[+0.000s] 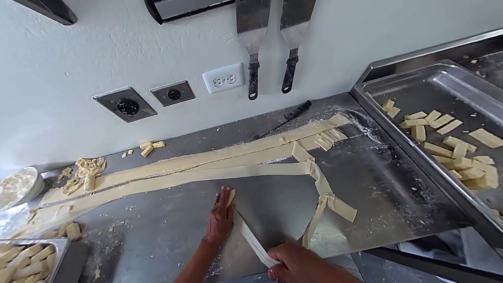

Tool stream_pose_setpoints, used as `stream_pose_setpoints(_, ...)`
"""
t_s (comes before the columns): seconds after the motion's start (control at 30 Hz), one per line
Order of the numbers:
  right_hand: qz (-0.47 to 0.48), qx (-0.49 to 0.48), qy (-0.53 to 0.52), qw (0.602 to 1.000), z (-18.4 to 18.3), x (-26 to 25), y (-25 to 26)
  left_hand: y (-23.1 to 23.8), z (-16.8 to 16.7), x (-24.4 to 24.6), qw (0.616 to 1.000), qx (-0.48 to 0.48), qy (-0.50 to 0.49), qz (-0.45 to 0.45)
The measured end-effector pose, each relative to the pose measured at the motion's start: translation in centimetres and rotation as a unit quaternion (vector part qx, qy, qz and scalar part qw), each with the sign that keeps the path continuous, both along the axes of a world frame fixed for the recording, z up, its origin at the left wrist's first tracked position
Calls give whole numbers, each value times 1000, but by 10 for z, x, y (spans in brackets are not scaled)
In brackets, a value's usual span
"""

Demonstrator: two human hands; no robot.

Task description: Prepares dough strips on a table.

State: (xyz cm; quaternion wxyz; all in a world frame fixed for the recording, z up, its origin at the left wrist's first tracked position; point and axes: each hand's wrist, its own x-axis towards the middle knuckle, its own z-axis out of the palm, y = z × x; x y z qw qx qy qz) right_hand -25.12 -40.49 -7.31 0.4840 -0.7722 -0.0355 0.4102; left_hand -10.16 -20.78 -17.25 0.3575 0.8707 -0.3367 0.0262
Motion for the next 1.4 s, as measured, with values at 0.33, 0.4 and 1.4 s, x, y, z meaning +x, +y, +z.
stream_pose_setpoints(0.33,-151,97,119,977,-15,-1,-15,-16,0,-8,999,-31,8,24)
stream_pose_setpoints(0.4,-163,79,118,976,-18,2,-18,-14,-3,-10,1000,-9,-16,-19)
stream_pose_setpoints(1.4,-248,101,123,956,-24,6,-38,-5,-7,-34,998,-39,3,-56)
